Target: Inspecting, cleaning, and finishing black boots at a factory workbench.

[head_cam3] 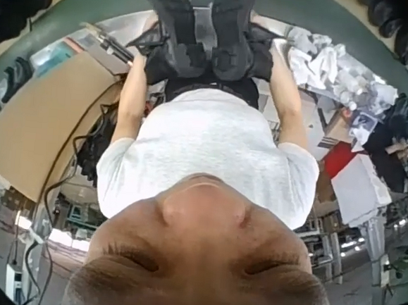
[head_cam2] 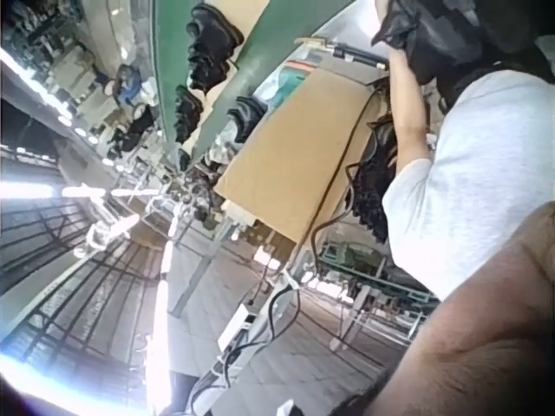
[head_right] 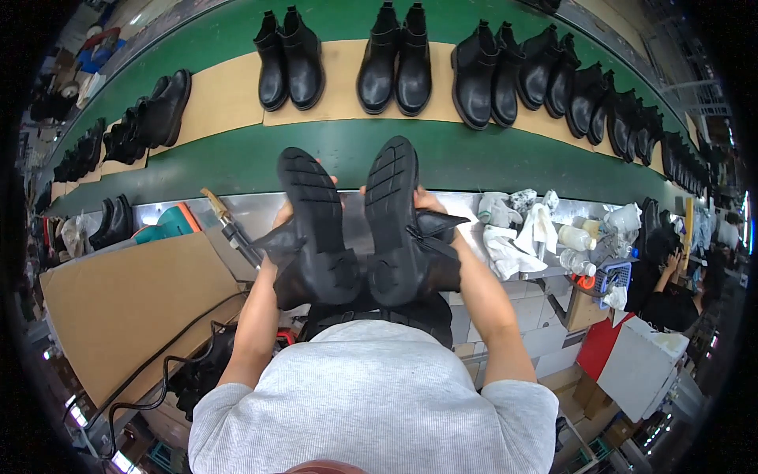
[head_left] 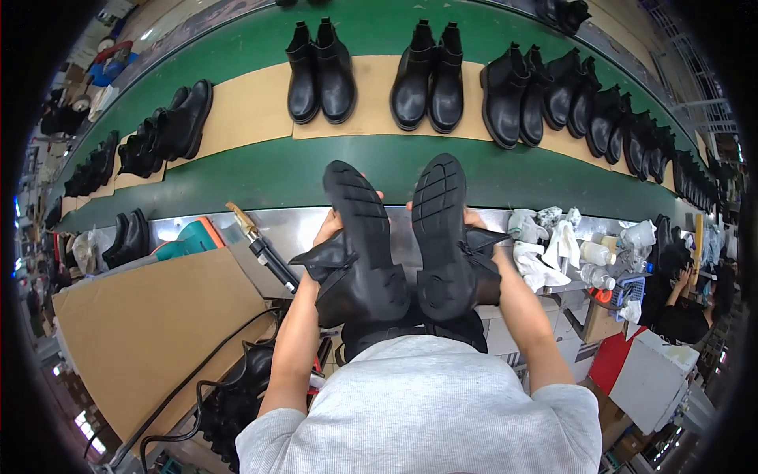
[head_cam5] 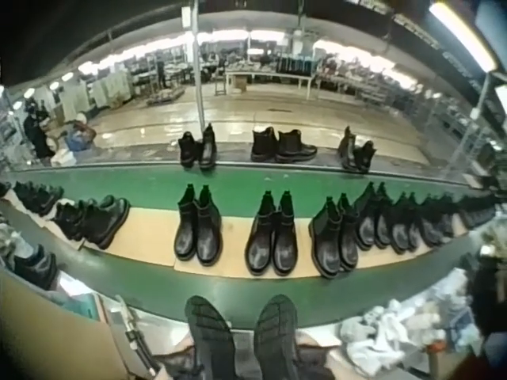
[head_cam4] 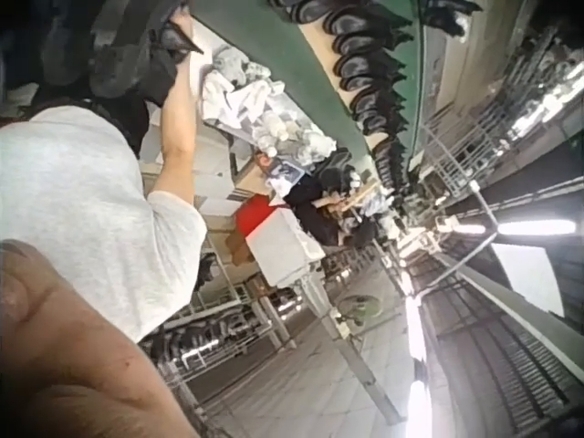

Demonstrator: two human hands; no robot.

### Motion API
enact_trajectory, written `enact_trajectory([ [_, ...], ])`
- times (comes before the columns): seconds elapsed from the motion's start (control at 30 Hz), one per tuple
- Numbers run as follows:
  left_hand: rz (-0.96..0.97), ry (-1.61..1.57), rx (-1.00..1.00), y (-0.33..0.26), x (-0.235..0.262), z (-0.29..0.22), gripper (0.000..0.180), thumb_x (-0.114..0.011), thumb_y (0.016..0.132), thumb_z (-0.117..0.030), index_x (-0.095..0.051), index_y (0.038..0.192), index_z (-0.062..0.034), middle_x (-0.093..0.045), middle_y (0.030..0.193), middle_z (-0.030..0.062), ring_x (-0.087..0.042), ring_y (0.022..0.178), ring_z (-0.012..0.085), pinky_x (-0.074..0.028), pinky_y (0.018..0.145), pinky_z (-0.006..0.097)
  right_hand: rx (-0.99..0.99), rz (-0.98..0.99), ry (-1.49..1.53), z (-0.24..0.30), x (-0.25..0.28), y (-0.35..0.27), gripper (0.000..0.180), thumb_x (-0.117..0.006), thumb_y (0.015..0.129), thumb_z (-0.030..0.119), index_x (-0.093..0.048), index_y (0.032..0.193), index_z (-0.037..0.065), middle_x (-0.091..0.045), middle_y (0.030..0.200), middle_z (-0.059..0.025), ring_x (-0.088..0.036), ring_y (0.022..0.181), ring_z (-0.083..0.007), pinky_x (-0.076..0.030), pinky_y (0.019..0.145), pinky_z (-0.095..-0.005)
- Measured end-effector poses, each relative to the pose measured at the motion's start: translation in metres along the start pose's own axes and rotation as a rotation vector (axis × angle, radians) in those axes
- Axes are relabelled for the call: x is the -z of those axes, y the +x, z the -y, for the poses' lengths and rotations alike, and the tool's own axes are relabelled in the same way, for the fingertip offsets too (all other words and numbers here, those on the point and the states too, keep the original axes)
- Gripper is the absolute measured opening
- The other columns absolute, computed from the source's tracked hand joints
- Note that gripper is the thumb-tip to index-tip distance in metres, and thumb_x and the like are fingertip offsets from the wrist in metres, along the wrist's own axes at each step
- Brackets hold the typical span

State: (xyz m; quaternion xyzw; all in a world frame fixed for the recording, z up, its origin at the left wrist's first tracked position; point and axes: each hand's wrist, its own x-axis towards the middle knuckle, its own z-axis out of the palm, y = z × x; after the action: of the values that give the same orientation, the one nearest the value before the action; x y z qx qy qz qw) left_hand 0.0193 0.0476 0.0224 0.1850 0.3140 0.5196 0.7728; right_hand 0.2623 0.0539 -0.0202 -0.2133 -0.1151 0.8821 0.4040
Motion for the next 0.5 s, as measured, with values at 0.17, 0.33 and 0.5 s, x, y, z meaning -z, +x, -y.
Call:
enact_trajectory([
  [0.17,0.083,-0.041,0.030,-0.004,0.002,0.013,0.067,-0.059,0.087,-0.028,-0.023,0.142,-0.0138,-0.046,0.130,0.0152,-0.060,0.098,0.0325,-0.057,0.074,0.036,0.112,0.237,0.314,-0.020,-0.022,0.011,0.066,-0.062,0.085,0.027,-0.030,0.137,0.003,-0.049,0.122,-0.0226,-0.057,0.102,-0.0370,-0.055,0.079,-0.0368],
  [0.33,0.240,-0.250,0.057,-0.004,0.008,0.004,0.071,-0.069,0.080,-0.026,-0.031,0.137,-0.0074,-0.049,0.126,0.0160,-0.061,0.098,0.0293,-0.055,0.082,0.037,0.112,0.263,0.281,-0.007,-0.011,0.005,0.066,-0.062,0.084,0.031,-0.031,0.136,0.004,-0.048,0.123,-0.0221,-0.057,0.102,-0.0386,-0.056,0.077,-0.0376],
  [0.5,0.154,0.117,0.134,-0.006,0.032,-0.026,0.061,-0.071,0.079,-0.029,-0.045,0.123,0.0045,-0.057,0.116,0.0138,-0.062,0.096,0.0206,-0.053,0.083,0.034,0.181,0.290,0.158,0.006,-0.014,-0.013,0.070,-0.065,0.081,0.034,-0.032,0.135,0.004,-0.047,0.126,-0.0226,-0.057,0.104,-0.0344,-0.054,0.081,-0.0368],
])
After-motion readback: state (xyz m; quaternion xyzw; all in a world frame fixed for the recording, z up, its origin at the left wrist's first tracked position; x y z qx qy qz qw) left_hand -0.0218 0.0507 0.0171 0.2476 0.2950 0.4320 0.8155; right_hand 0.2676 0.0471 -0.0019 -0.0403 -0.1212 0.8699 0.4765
